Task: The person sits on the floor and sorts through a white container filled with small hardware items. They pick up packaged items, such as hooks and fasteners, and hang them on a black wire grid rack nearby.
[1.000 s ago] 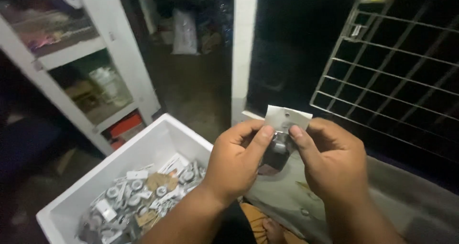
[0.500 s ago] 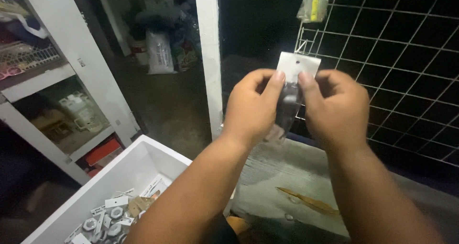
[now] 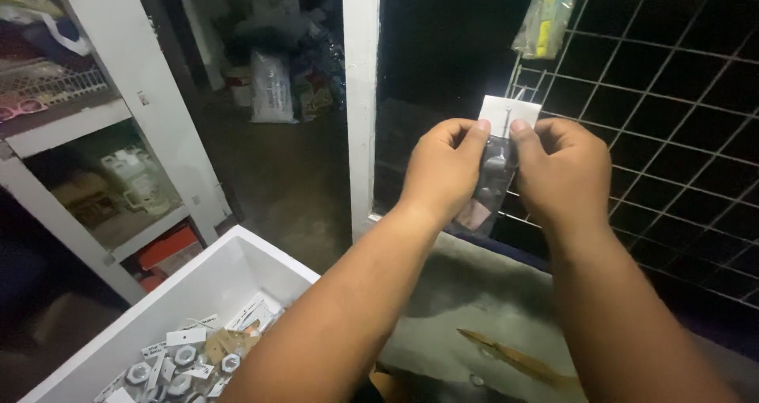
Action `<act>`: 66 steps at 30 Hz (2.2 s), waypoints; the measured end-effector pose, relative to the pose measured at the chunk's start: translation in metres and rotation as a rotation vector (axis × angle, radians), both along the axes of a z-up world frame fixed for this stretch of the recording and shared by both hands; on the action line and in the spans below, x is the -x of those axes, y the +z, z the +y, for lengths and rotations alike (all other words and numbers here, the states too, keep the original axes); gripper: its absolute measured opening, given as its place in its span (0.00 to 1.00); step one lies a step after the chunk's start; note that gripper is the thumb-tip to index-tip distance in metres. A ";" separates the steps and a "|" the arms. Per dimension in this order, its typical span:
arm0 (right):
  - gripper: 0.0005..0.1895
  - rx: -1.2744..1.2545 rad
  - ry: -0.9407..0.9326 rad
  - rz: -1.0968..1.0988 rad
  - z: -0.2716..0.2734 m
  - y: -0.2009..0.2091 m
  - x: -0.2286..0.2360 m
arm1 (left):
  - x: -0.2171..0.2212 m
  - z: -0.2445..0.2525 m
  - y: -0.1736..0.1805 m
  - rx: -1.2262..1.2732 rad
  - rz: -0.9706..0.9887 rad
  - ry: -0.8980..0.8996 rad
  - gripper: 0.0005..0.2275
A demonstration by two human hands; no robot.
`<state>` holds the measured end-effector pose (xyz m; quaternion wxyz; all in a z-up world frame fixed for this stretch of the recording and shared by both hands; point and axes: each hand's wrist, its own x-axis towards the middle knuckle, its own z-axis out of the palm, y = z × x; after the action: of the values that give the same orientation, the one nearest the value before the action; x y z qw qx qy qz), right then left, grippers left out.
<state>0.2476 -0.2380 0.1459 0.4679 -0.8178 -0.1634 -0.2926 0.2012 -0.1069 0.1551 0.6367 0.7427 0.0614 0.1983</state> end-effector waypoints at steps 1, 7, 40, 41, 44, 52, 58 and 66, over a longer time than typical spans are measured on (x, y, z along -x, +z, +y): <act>0.13 0.002 0.003 -0.001 0.002 -0.001 -0.007 | 0.002 0.000 0.004 0.002 -0.001 0.003 0.15; 0.15 0.036 -0.050 0.052 0.003 -0.007 -0.041 | -0.023 -0.007 -0.014 -0.036 -0.049 -0.101 0.25; 0.17 -0.037 -0.194 0.109 -0.009 -0.050 -0.034 | -0.041 -0.009 -0.078 -0.250 -0.087 -0.157 0.21; 0.15 -0.055 -0.125 0.058 -0.010 -0.054 -0.015 | -0.028 -0.010 -0.073 -0.183 -0.048 -0.159 0.19; 0.12 -0.094 -0.020 0.049 -0.006 -0.066 0.031 | 0.011 -0.011 -0.069 -0.040 0.012 -0.159 0.13; 0.03 -0.264 0.171 0.197 0.025 -0.103 0.123 | 0.115 0.022 -0.087 0.105 0.021 -0.119 0.09; 0.05 -0.093 0.195 0.339 0.070 -0.138 0.167 | 0.183 0.067 -0.125 0.045 0.066 -0.015 0.13; 0.03 -0.087 0.747 0.280 0.128 -0.204 0.202 | 0.261 0.114 -0.196 -0.038 -0.042 0.320 0.06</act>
<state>0.0454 -0.1098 -0.0586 0.5941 -0.7134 -0.3715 0.0053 -0.0599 0.0066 -0.0413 0.5842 0.7308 0.1617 0.3139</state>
